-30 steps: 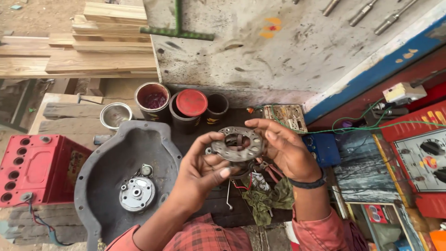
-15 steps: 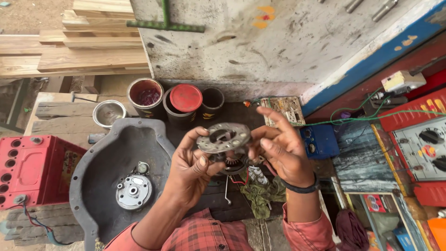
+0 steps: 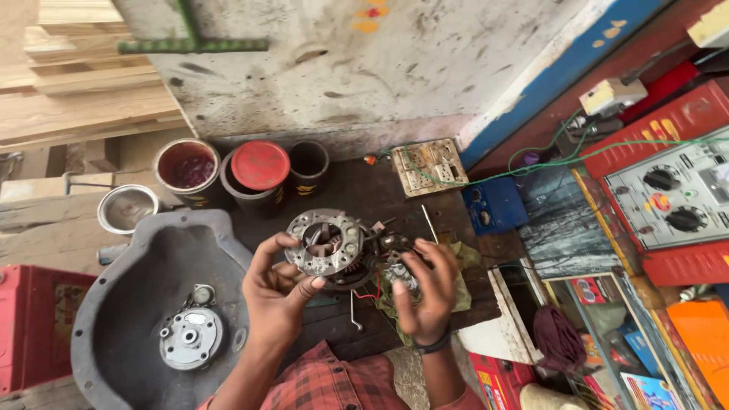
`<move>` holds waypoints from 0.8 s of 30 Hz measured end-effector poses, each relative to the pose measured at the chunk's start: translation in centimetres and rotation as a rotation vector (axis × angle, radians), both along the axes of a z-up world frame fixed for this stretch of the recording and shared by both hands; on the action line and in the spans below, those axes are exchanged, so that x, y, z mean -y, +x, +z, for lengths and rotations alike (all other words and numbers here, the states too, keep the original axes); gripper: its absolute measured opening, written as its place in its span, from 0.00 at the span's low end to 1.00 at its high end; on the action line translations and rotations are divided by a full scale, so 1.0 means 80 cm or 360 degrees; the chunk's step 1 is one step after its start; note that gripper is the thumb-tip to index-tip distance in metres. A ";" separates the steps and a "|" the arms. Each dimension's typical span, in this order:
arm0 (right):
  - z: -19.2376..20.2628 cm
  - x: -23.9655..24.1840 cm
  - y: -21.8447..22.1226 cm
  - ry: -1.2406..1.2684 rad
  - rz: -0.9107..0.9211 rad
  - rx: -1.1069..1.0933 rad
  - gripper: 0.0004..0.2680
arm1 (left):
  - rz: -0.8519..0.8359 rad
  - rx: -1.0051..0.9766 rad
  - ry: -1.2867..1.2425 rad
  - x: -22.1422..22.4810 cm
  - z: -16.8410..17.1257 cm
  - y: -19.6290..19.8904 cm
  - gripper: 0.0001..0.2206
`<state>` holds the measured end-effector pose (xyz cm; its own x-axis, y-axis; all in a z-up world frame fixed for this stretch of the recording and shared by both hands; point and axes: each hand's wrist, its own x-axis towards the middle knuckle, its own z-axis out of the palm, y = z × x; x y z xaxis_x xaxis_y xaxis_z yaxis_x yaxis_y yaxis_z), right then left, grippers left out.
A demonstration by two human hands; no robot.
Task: The recorder is repairing an alternator, disassembling it and checking internal components on a workbench.
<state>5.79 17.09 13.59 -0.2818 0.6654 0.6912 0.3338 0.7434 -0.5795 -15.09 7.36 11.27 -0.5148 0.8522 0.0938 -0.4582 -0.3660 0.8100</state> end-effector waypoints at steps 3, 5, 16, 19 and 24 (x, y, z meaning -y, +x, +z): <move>-0.006 0.012 -0.001 0.0133 -0.0012 0.0280 0.15 | -0.0005 -0.0084 0.0012 -0.001 -0.006 0.005 0.26; -0.016 0.014 0.004 0.0131 -0.0013 0.0341 0.15 | 0.0020 -0.0066 0.0040 -0.002 -0.001 0.004 0.26; -0.060 -0.013 0.013 -0.0061 0.0119 0.0189 0.11 | 0.0213 0.0212 0.0188 0.016 -0.006 -0.021 0.27; -0.039 -0.040 0.003 0.0000 0.0096 0.0085 0.08 | 0.0235 0.0243 0.0194 0.022 -0.013 -0.025 0.26; 0.005 -0.117 -0.008 -0.0411 0.0167 0.0381 0.08 | 0.0105 0.0648 0.0201 0.035 -0.019 -0.033 0.26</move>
